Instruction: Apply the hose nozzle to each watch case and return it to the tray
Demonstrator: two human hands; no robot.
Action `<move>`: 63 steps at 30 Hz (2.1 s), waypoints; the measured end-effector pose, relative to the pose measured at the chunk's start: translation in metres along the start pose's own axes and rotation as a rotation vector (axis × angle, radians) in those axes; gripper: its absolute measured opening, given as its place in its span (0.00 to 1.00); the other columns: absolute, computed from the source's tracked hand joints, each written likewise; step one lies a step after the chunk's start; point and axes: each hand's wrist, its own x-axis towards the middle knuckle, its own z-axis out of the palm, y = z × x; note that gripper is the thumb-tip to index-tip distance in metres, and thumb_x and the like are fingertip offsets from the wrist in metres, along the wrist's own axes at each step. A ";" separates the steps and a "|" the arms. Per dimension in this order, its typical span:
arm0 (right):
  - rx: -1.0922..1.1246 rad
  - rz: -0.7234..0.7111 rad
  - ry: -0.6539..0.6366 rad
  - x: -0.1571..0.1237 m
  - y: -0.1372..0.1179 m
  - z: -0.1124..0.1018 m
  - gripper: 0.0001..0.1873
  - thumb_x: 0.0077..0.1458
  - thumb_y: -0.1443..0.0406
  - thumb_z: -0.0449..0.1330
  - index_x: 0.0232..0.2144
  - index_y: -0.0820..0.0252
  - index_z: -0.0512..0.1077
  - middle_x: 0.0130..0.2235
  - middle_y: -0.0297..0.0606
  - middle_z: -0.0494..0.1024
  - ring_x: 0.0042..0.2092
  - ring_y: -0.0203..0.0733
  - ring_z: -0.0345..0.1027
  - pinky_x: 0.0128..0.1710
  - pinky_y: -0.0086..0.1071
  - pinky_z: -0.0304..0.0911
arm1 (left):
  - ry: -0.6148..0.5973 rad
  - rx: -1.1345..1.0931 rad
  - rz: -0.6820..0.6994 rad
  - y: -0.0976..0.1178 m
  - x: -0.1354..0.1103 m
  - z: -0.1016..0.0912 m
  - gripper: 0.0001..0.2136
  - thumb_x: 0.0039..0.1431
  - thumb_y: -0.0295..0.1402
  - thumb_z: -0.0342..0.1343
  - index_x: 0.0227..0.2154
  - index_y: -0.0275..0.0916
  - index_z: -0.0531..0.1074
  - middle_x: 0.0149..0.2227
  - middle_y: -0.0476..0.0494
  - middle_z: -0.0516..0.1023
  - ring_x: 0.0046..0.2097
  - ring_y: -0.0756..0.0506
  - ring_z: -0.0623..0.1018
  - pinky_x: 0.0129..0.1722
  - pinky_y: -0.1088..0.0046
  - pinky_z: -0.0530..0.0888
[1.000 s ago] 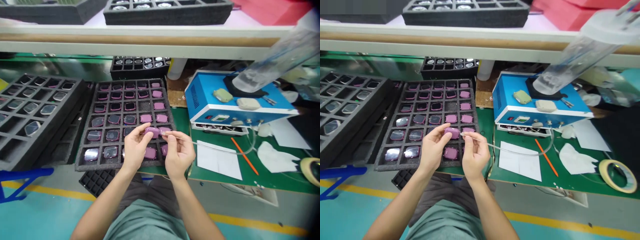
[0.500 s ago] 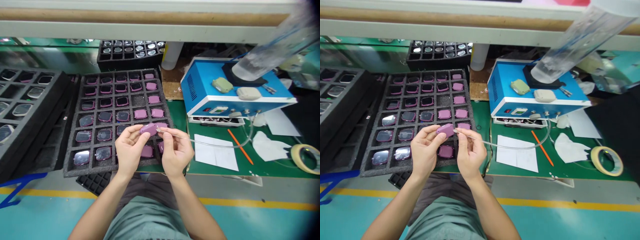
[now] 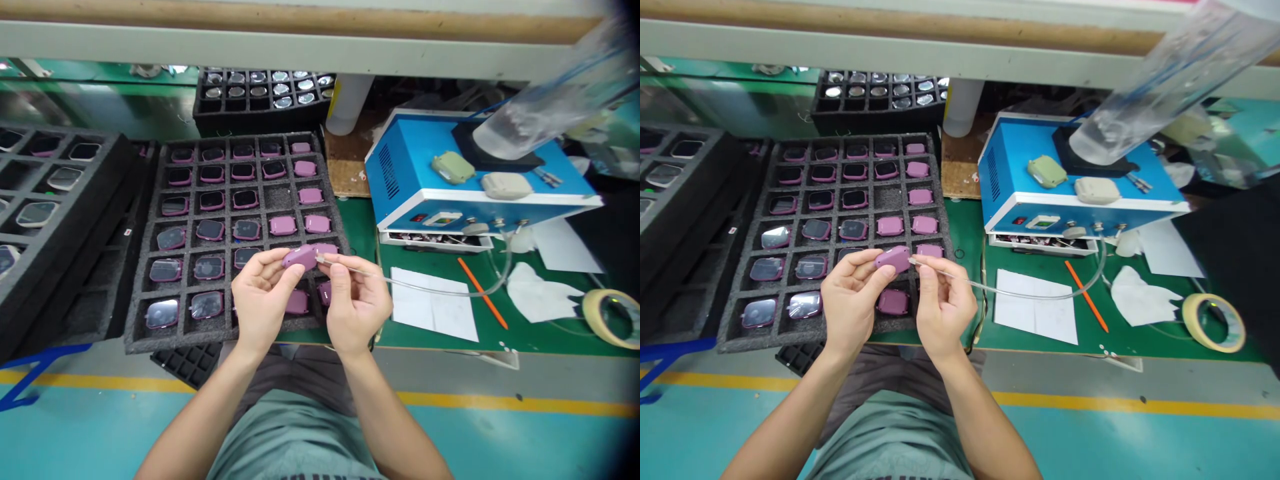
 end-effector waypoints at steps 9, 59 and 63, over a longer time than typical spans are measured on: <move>0.018 0.016 -0.003 0.000 0.000 0.000 0.05 0.67 0.62 0.64 0.42 0.55 0.79 0.41 0.37 0.86 0.43 0.41 0.84 0.45 0.37 0.83 | 0.005 0.011 0.015 0.000 0.000 0.000 0.14 0.51 0.33 0.76 0.40 0.38 0.82 0.40 0.41 0.88 0.43 0.43 0.88 0.48 0.68 0.85; 0.160 0.029 -0.034 0.010 0.002 0.007 0.04 0.67 0.67 0.63 0.42 0.55 0.78 0.41 0.36 0.87 0.41 0.36 0.84 0.43 0.28 0.81 | -0.045 0.050 0.125 0.001 0.004 -0.002 0.13 0.51 0.27 0.76 0.40 0.39 0.83 0.41 0.45 0.89 0.43 0.47 0.89 0.48 0.80 0.83; 0.159 0.028 -0.031 0.010 0.001 0.007 0.04 0.67 0.67 0.63 0.42 0.55 0.78 0.40 0.35 0.87 0.41 0.35 0.84 0.43 0.27 0.80 | -0.042 0.051 0.120 0.002 0.004 -0.001 0.13 0.51 0.28 0.76 0.40 0.39 0.83 0.41 0.45 0.89 0.44 0.47 0.89 0.48 0.80 0.83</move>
